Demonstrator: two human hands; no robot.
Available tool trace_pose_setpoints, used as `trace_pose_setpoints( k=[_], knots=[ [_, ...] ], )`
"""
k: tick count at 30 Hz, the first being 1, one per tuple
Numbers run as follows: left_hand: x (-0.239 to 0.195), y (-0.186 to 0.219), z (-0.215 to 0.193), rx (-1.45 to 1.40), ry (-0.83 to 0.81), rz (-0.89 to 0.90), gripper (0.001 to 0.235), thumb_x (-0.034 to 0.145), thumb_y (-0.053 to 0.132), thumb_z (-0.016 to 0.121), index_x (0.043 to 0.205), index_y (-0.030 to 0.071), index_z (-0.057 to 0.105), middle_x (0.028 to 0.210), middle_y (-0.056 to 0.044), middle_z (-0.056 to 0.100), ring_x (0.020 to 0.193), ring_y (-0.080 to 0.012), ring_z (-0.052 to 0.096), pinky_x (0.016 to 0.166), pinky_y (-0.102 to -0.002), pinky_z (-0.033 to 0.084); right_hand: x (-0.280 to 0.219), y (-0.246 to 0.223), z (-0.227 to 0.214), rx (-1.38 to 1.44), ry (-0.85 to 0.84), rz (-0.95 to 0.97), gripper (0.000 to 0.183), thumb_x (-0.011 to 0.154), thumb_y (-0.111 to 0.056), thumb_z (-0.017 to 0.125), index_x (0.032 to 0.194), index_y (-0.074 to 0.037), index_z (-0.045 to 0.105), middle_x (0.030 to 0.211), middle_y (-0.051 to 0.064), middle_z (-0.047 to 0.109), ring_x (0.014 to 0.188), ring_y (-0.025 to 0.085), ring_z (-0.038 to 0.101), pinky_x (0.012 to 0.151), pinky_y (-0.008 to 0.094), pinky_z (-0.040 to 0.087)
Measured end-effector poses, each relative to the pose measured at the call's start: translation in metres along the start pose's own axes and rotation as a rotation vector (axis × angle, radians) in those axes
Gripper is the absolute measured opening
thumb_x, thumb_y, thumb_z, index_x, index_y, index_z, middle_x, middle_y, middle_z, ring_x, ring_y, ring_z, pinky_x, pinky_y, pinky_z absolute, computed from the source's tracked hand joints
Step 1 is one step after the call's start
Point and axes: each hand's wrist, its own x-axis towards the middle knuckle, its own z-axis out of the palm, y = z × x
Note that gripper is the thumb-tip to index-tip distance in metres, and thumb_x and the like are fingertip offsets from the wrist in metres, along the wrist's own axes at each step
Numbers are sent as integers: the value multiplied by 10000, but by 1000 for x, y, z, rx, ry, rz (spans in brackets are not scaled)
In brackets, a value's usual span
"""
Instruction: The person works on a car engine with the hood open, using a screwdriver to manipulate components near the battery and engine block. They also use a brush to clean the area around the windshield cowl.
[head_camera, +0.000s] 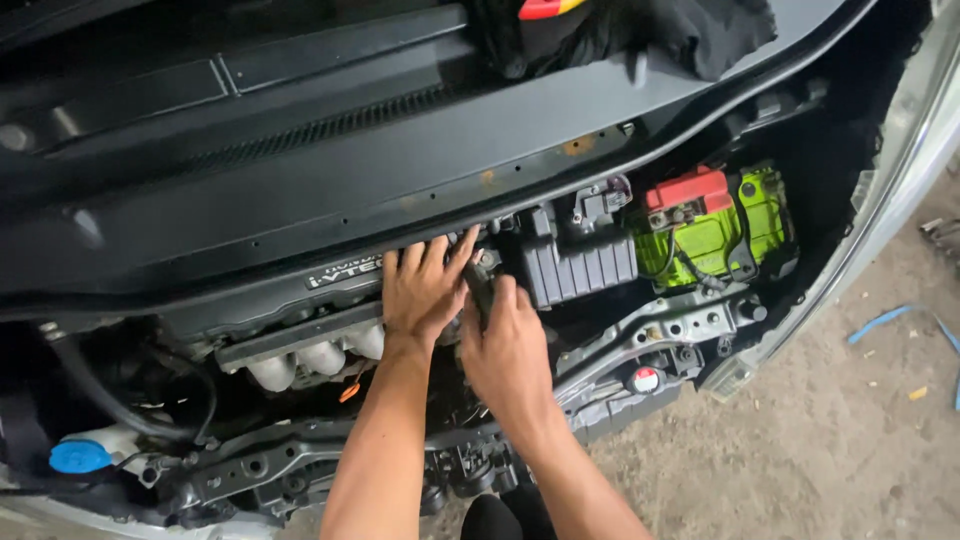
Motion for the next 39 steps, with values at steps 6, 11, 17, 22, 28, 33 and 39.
trace_pose_setpoints(
  k=[6,11,17,22,28,33,39],
  knots=[
    [1,0,2,10,62,15,352,999,423,564,1330,353,664,1047,-22,616,959,-262,592,780,-440,479,-6,-29,-22,34,14,-4,518,850,-247,730,1191,5,432,963,292,559,832,615,635,591,627,579],
    [5,1,-8,13,67,0,407,935,397,619,1339,369,652,971,-3,582,877,-248,576,709,-427,488,7,3,1,-96,61,-29,228,1000,-283,562,994,-55,558,711,199,609,694,508,692,503,543,549],
    [2,3,-10,12,50,-2,362,982,420,578,1333,378,655,976,-13,592,888,-263,582,711,-435,474,2,-15,-15,-4,-7,-24,463,877,-204,686,1207,43,476,906,304,593,799,619,648,592,651,559],
    [1,1,-12,-37,29,-13,363,994,398,569,1345,367,654,969,-16,588,861,-266,567,701,-435,480,6,-7,-4,2,-52,169,292,1014,-343,508,998,-60,578,710,228,693,754,506,712,582,589,561],
    [20,3,-25,40,76,16,471,925,441,615,1391,376,634,969,-16,573,841,-249,557,693,-427,469,-12,-40,-68,117,-76,144,314,964,-312,592,1095,-41,678,818,296,731,854,521,700,624,607,533],
    [24,4,-37,-23,-35,-50,394,1028,583,560,1224,280,718,888,-19,610,757,-268,555,632,-422,398,-43,-39,-98,150,-189,306,454,1001,-252,513,1403,-46,561,888,103,816,421,109,592,322,261,515],
    [23,5,-32,-8,39,-57,401,1061,524,425,1423,466,589,890,-13,538,760,-262,553,670,-439,460,-20,-7,-65,36,61,24,332,980,-239,590,1154,22,697,886,308,728,910,509,705,707,597,556]
  ],
)
